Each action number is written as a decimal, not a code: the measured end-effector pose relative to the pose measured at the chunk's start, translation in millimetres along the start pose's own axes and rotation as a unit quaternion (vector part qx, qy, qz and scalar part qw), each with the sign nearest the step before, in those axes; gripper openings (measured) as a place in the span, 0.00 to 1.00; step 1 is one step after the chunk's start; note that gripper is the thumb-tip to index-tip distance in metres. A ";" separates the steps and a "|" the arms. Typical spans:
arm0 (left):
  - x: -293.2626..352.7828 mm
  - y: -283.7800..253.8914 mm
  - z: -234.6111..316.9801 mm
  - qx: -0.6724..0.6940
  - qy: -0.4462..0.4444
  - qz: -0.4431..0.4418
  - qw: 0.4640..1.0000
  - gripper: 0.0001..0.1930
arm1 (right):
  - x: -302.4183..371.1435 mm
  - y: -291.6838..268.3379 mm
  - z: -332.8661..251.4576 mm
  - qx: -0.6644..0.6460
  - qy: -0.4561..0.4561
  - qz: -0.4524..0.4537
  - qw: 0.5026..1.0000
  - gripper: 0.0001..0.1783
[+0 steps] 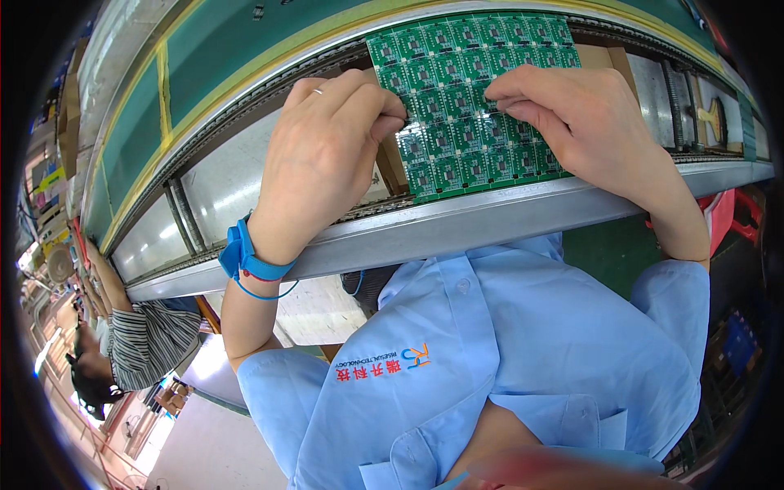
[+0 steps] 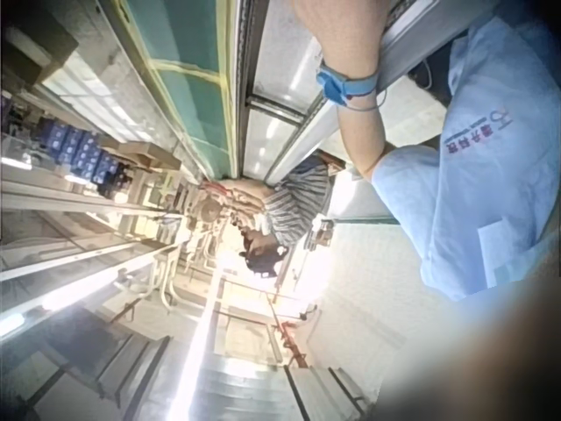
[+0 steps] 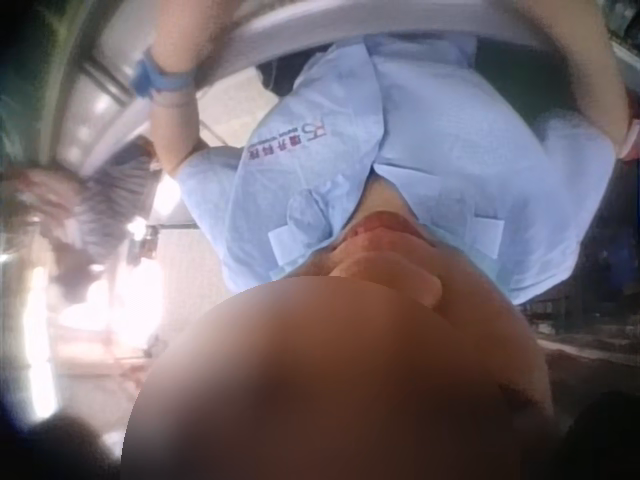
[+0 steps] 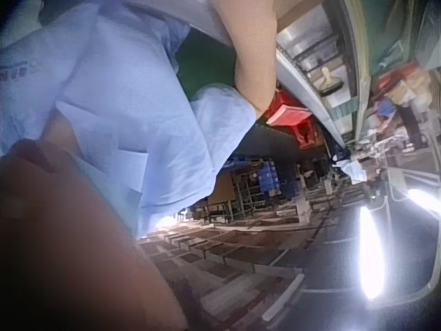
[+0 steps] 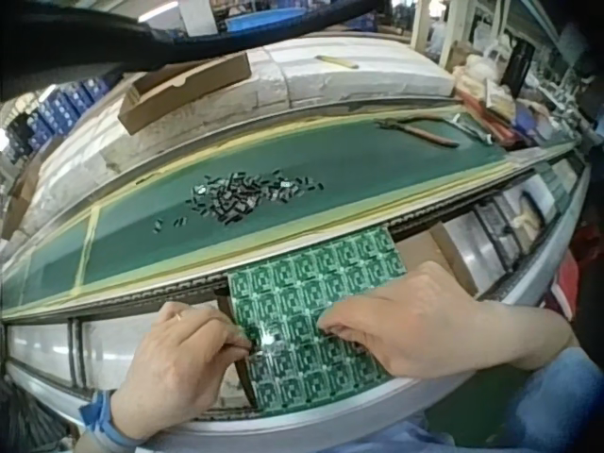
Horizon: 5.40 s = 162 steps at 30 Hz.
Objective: The person assembles electronic components onto printed circuit board panels by hand, taking the components from a cardboard box and placing them onto the panels.
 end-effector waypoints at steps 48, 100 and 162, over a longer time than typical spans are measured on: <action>-14.8 -76.5 -137.6 0.125 -0.271 0.246 0.922 0.07 | -23.7 -6.3 -32.3 -0.138 0.079 -0.135 0.978 0.18; 34.8 9.2 -12.0 0.189 -0.216 0.070 0.955 0.04 | -115.1 -26.8 58.3 0.134 0.052 0.067 0.987 0.07; -20.7 -52.1 -119.2 -0.116 -0.236 0.164 0.951 0.08 | -144.4 -5.4 71.0 0.098 0.030 0.080 0.992 0.11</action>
Point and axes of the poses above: each hand's wrist, its own x-axis away from the middle knuckle, its own y-axis out of the palm, z = x × y, the point moved 3 cm from there along -x, towards the middle knuckle, and after that the axes turned 6 degrees about -z, right-handed, at the moved point
